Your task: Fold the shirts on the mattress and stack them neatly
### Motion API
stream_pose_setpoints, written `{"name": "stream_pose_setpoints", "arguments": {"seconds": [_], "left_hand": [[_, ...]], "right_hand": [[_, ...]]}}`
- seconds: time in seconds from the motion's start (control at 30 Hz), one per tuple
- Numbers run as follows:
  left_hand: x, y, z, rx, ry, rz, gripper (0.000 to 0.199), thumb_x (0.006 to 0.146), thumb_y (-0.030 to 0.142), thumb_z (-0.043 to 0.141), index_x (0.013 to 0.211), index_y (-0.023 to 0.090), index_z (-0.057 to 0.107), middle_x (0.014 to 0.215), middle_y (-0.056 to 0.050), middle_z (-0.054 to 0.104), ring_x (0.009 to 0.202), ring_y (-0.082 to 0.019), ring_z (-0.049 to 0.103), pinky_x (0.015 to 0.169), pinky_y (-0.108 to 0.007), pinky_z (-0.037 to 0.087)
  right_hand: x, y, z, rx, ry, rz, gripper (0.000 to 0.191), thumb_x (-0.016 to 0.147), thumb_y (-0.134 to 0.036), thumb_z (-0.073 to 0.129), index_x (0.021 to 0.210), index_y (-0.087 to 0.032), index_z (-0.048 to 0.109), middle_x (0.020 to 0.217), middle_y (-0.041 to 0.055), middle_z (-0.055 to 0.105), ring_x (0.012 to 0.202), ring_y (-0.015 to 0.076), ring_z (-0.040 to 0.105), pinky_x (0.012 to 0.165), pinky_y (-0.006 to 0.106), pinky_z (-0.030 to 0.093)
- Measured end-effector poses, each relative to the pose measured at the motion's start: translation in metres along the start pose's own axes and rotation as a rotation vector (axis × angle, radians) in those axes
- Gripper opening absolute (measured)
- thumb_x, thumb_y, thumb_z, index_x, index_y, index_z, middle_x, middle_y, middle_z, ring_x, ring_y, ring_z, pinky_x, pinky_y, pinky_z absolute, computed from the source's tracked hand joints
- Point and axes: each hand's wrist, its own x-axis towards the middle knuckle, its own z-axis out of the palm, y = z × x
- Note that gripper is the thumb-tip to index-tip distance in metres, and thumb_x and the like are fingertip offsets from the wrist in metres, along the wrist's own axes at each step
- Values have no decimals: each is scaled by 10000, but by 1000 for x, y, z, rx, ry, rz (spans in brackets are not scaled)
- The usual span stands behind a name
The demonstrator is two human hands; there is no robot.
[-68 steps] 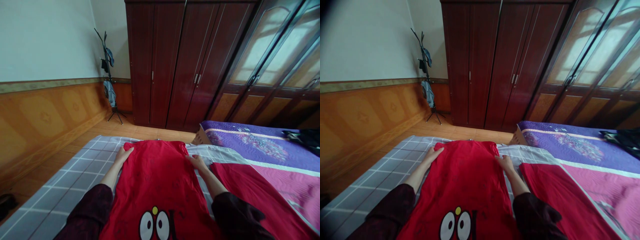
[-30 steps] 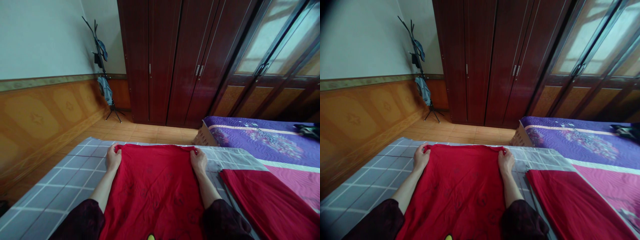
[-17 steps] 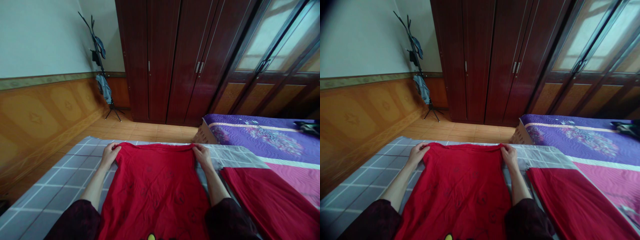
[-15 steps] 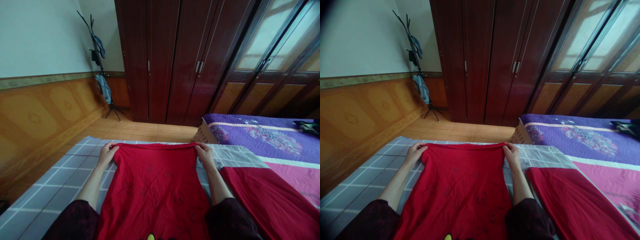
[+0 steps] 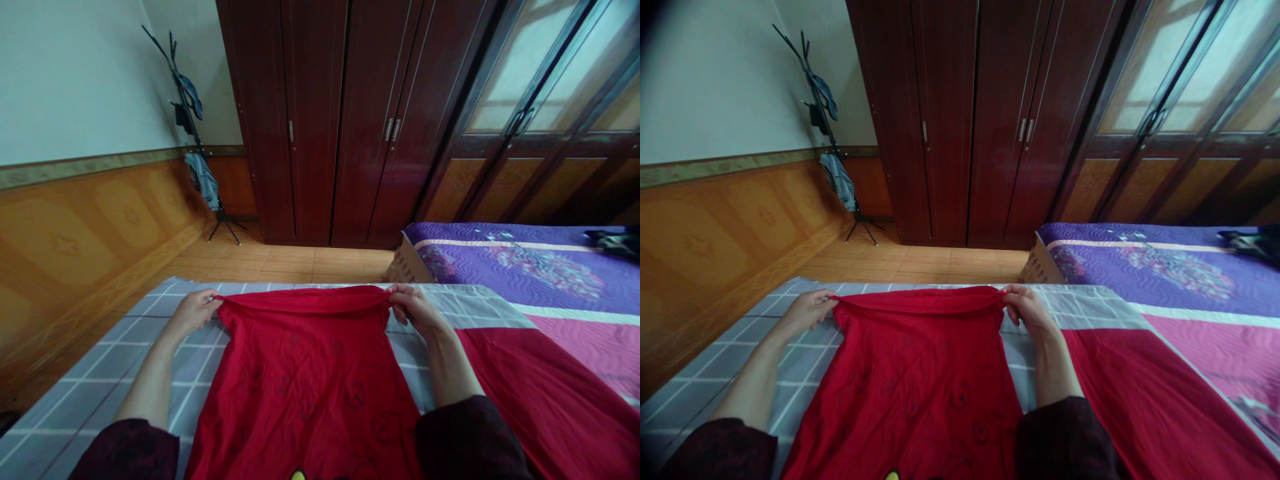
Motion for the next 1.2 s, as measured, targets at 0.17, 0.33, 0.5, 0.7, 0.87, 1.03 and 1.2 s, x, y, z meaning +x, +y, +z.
{"name": "stream_pose_setpoints", "arguments": {"seconds": [0.17,0.33,0.5,0.7,0.87,1.03,1.2], "left_hand": [[-6,9,-8,-413,-94,-31,375,659,462,617,886,175,536,533,56,558,428,-120,513,435,-213,376],[-3,13,0,-529,-40,-16,370,625,444,690,815,157,554,664,-11,646,534,-136,584,498,-229,436],[8,8,22,-551,179,7,408,643,504,648,846,165,546,743,-21,648,663,-157,623,569,-232,463],[16,-2,50,-455,265,21,394,712,529,559,839,156,581,755,-34,643,723,-183,632,591,-246,487],[19,-16,52,-290,274,63,394,729,458,531,950,141,610,853,-67,665,719,-195,638,651,-303,518],[20,-14,60,-103,246,191,480,709,310,533,1162,161,584,1176,-113,571,1011,-238,586,946,-380,437],[15,-4,67,5,212,277,353,735,256,490,1047,200,646,1067,-74,596,1020,-233,568,980,-363,410]], "right_hand": [[-10,-8,-8,110,-90,-19,233,661,-402,663,670,-197,554,322,-64,429,274,74,319,320,199,227],[-1,-5,-6,207,6,-50,288,675,-423,646,559,-208,492,349,-48,438,309,85,378,330,210,283],[17,4,5,290,268,-115,221,604,-383,660,648,-204,539,535,-39,568,451,84,512,403,183,388],[24,18,16,240,468,-119,216,568,-361,667,698,-214,576,553,-52,560,462,84,503,403,184,378],[22,18,13,139,479,-121,203,563,-333,680,692,-192,613,479,-50,511,398,81,416,358,199,293],[15,0,6,135,389,-152,184,570,-315,676,681,-191,599,481,-46,501,415,86,415,372,208,295],[3,-18,1,191,231,-162,160,593,-300,662,659,-198,558,570,-17,553,442,77,417,386,204,312]]}}
